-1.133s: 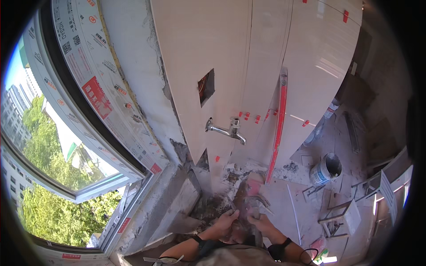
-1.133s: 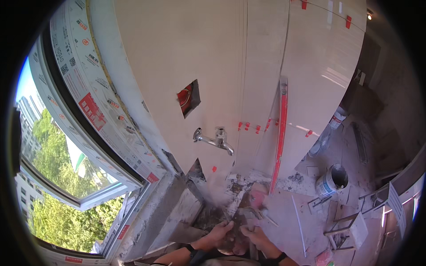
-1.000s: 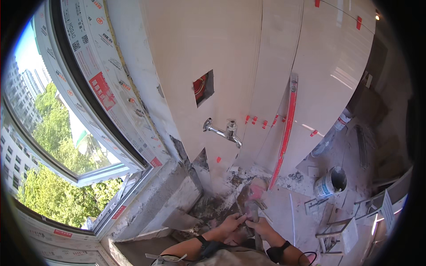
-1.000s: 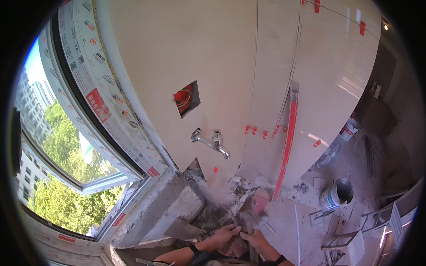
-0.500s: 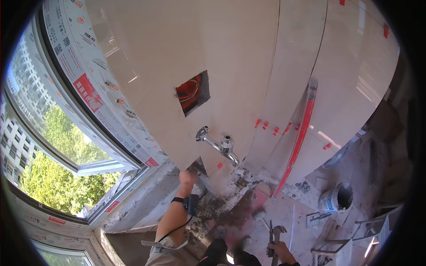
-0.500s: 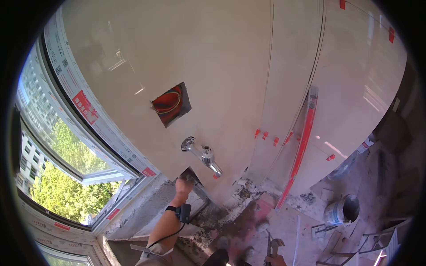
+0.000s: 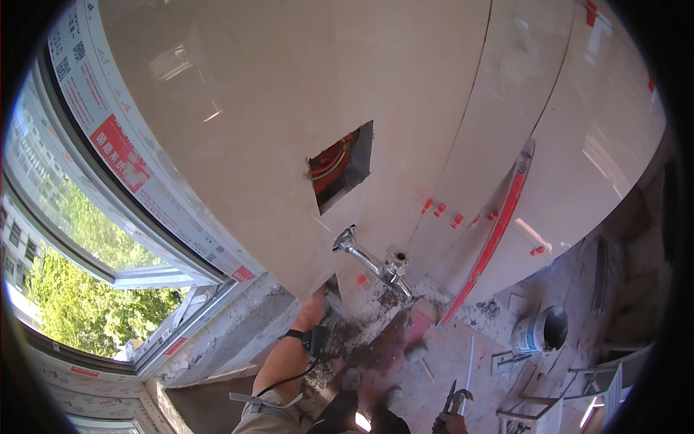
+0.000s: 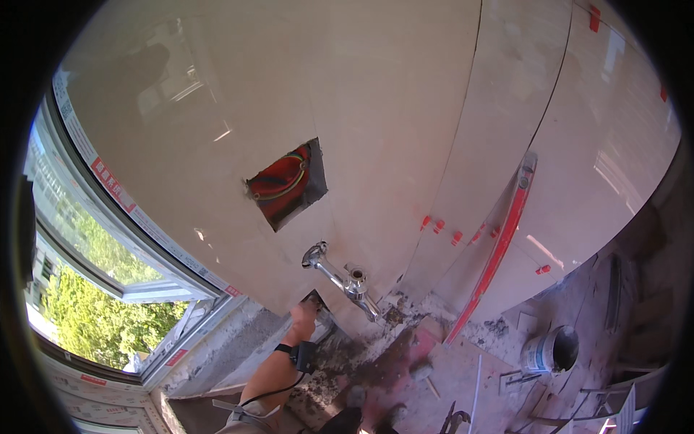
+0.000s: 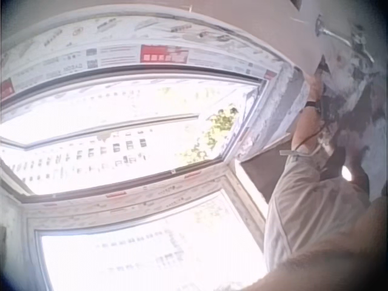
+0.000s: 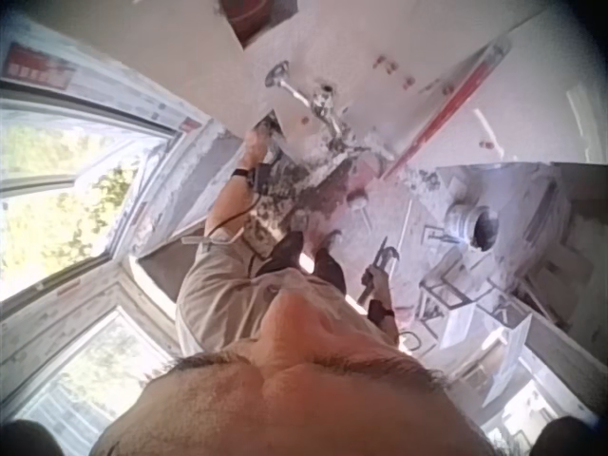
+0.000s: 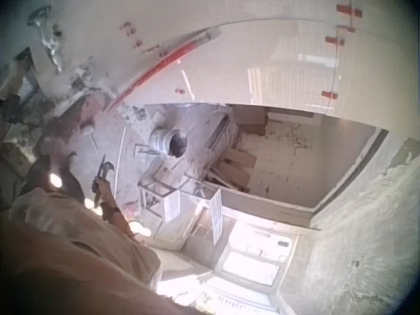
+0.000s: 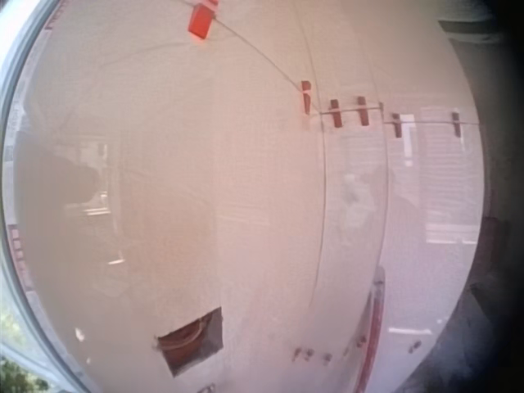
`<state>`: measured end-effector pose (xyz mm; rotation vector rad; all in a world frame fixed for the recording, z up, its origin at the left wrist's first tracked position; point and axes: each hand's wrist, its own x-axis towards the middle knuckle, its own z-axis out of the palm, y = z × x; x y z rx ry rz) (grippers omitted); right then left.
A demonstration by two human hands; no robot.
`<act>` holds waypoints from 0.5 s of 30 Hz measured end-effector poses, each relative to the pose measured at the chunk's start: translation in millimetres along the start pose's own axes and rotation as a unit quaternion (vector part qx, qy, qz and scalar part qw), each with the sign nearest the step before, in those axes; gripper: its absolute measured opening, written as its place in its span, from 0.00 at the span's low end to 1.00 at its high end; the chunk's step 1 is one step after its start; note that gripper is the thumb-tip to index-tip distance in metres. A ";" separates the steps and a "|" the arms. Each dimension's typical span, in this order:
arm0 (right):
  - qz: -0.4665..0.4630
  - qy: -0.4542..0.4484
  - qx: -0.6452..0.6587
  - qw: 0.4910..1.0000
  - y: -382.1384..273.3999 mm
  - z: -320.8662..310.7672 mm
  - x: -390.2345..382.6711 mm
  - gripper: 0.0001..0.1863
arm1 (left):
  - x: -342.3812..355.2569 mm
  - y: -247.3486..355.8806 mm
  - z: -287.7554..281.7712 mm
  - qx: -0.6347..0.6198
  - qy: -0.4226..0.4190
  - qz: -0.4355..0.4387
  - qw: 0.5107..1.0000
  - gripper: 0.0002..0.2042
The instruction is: Measure and cut tiles to fit around wall fixtures and windows during renovation.
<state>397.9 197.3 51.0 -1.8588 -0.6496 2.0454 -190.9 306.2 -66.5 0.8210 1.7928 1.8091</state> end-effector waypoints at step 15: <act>-0.041 -0.001 -0.002 0.999 -17.8 7.7 -0.5 0.10 | -7.2 29.3 44.9 0.071 0.204 0.056 0.975 0.08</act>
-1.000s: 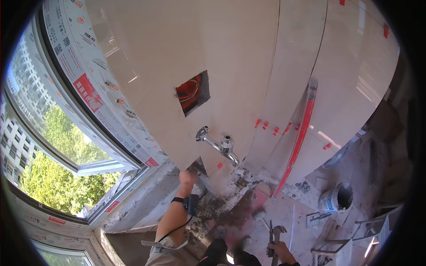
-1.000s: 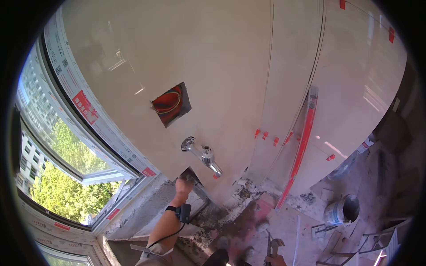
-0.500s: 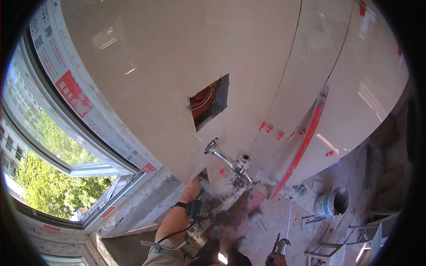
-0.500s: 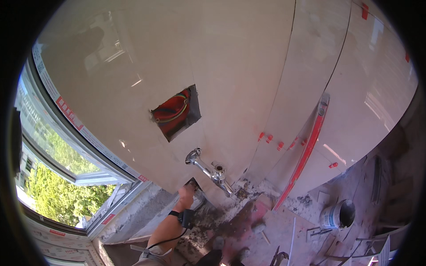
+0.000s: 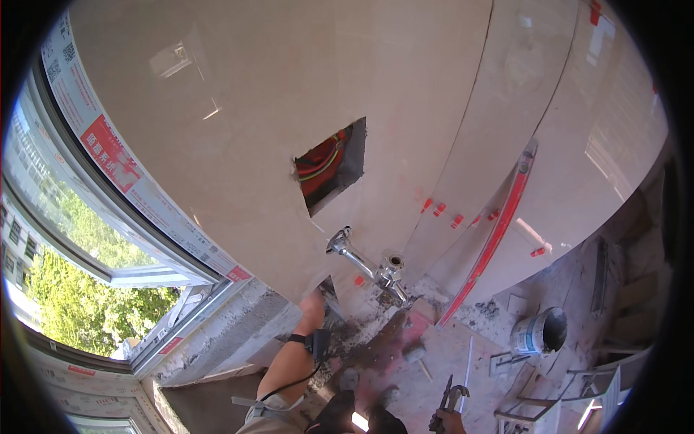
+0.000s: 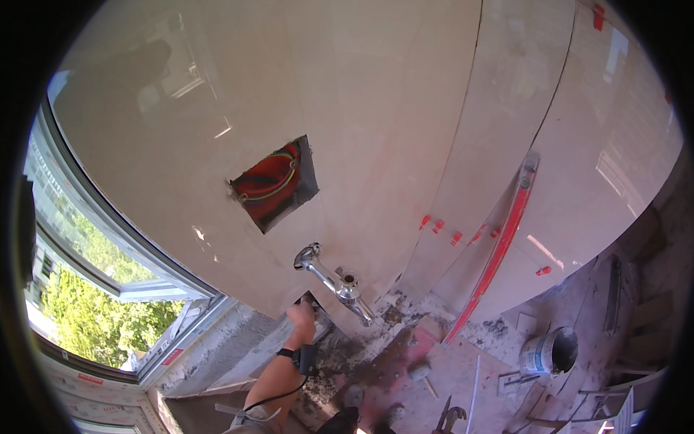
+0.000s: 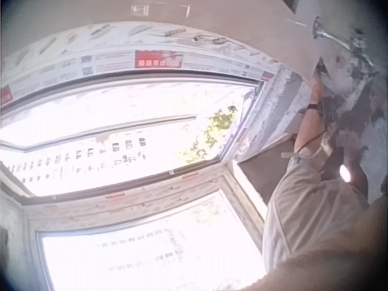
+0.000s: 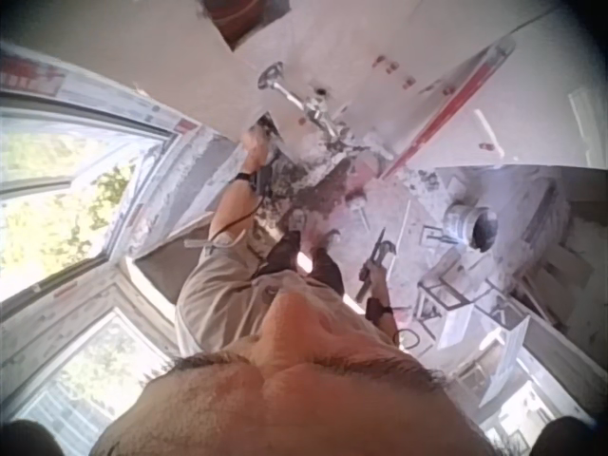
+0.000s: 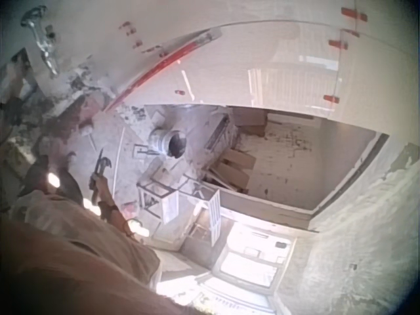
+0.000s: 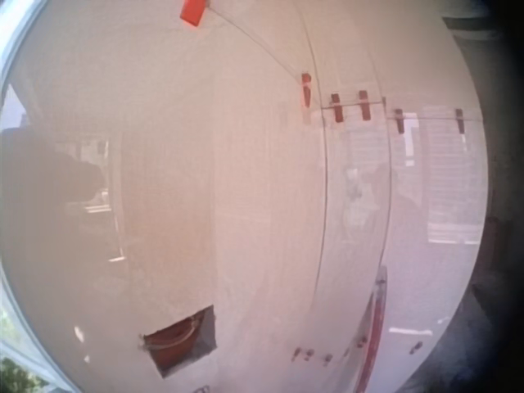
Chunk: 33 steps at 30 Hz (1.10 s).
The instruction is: Measure and cut tiles to fit around wall fixtures and windows during renovation.
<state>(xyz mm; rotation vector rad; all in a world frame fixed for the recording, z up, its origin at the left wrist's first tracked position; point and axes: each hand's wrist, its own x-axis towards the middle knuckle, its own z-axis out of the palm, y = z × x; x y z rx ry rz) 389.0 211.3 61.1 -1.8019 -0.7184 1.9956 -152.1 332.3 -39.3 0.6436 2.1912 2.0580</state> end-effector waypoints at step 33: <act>0.040 0.027 -0.026 0.998 6.4 -13.5 15.0 0.10 | -17.4 -13.1 -36.2 0.137 -0.073 0.027 0.987 0.10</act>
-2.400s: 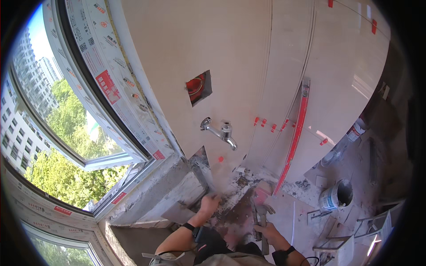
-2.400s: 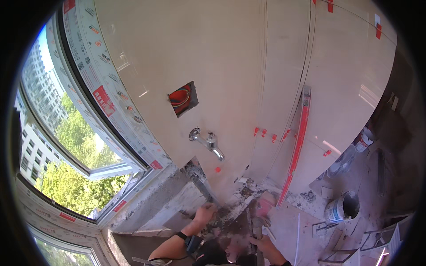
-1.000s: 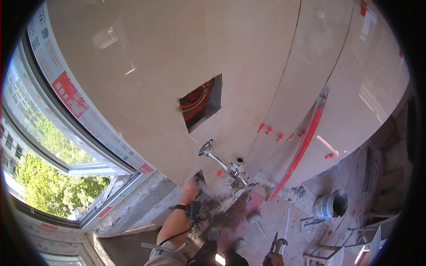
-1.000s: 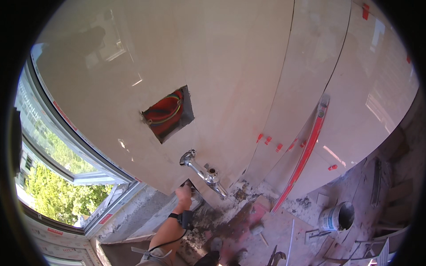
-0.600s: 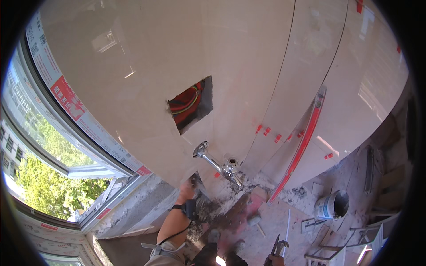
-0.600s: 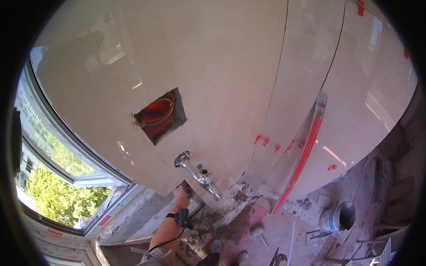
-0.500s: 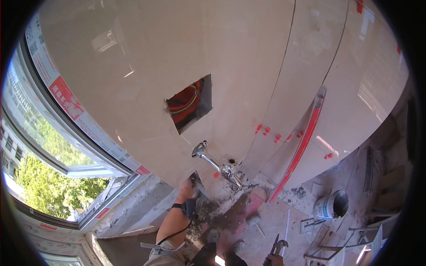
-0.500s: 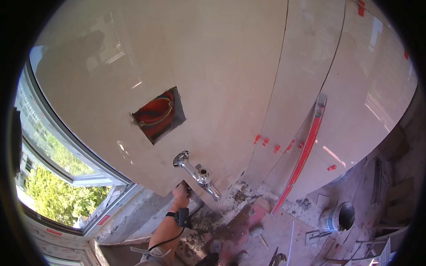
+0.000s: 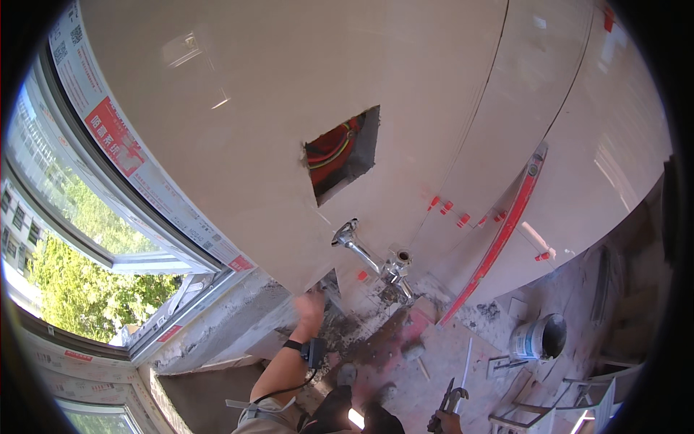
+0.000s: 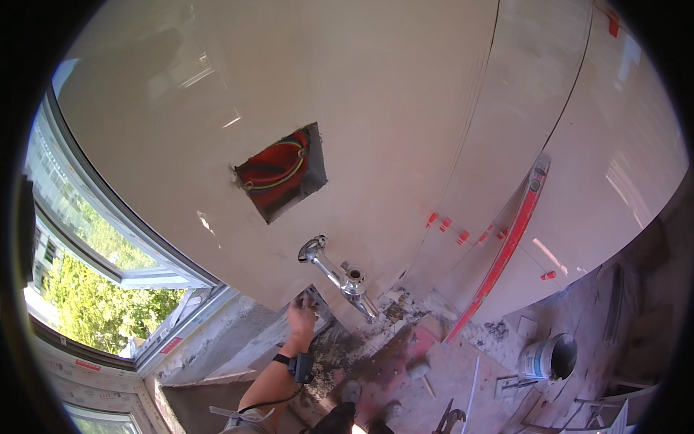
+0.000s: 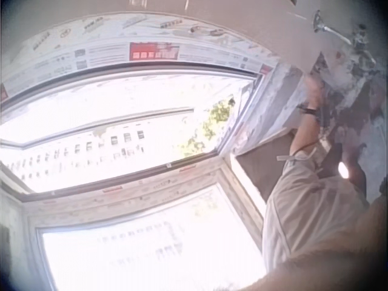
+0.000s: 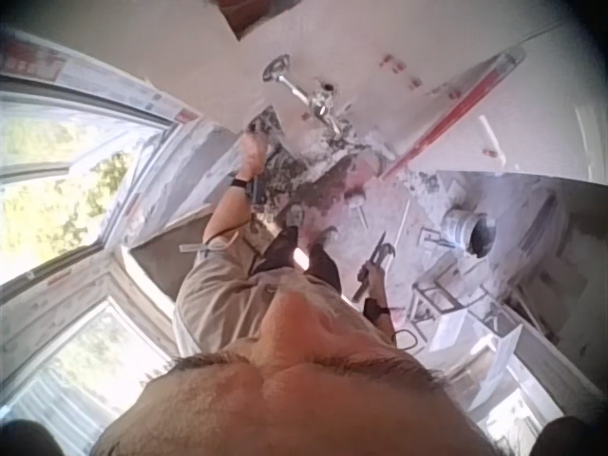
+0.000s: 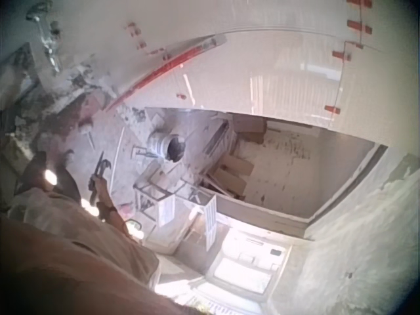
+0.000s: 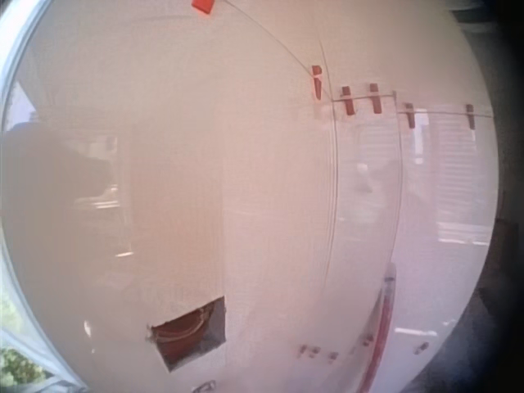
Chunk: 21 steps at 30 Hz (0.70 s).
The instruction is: Measure and cut tiles to fit around wall fixtures and windows during renovation.
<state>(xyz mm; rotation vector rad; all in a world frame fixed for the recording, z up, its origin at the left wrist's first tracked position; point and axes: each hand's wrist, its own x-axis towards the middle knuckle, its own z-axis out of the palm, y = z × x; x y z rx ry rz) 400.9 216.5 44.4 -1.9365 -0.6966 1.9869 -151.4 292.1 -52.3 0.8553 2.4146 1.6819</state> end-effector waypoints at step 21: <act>-0.008 -0.023 -0.049 0.999 -16.3 10.7 -0.1 0.09 | 9.2 99.1 -25.1 0.218 -0.076 0.035 0.972 0.10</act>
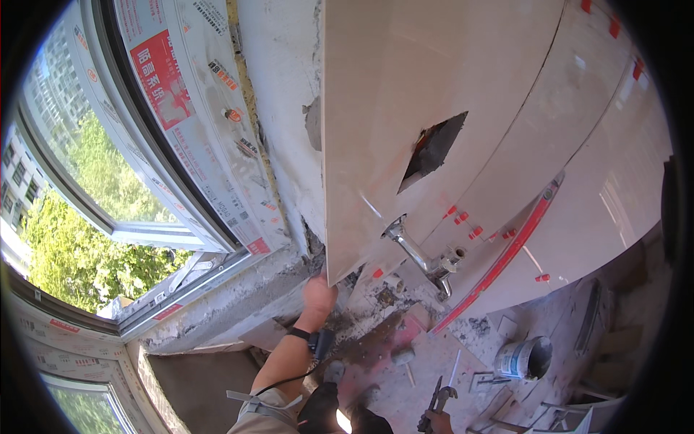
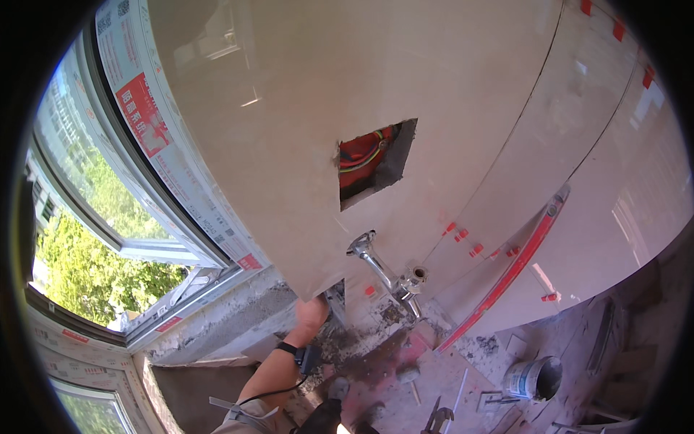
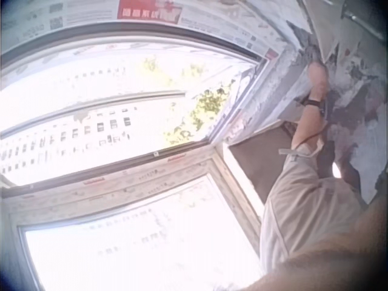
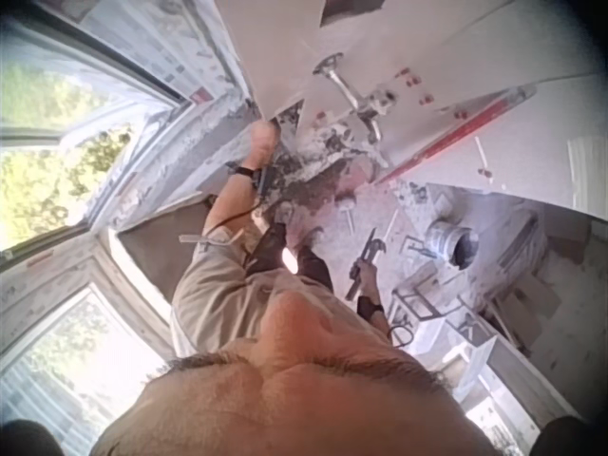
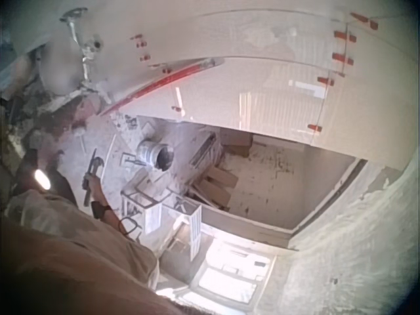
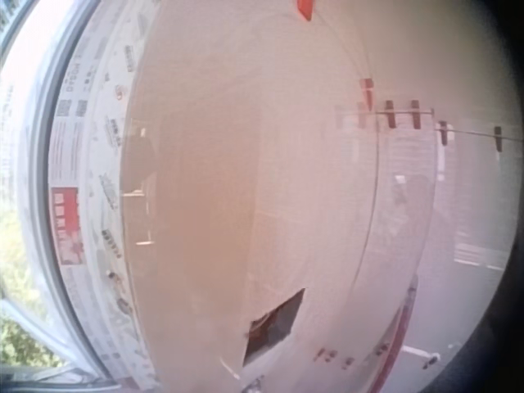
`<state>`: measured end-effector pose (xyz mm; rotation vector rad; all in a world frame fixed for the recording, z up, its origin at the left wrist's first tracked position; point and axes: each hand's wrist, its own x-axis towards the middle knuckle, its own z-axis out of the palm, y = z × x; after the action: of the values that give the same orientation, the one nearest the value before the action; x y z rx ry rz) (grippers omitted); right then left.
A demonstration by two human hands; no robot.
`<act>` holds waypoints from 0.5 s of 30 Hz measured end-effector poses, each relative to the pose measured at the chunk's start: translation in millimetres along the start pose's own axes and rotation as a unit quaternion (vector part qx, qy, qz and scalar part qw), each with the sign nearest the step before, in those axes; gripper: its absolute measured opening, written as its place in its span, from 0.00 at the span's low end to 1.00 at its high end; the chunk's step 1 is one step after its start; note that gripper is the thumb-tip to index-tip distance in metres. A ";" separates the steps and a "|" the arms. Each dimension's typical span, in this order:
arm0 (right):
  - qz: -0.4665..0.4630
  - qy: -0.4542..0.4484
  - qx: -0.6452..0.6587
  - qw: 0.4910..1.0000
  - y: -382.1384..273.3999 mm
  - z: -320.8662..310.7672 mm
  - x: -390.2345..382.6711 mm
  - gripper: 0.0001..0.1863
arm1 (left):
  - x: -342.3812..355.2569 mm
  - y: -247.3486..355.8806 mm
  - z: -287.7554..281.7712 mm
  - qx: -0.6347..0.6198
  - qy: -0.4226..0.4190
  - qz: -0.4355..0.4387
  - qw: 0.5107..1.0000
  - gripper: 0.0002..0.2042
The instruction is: Measure and cut tiles to fit around wall fixtures and windows during renovation.
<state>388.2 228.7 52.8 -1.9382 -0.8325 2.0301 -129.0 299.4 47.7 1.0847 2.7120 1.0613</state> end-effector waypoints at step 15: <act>0.004 0.030 0.008 1.000 -3.5 -6.9 -3.1 0.10 | -9.5 2.8 -25.5 0.123 -0.190 0.093 0.970 0.24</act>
<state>394.5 231.7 57.4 -1.9862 -0.7928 1.9668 -127.0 280.1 66.9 1.4323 2.5098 0.4676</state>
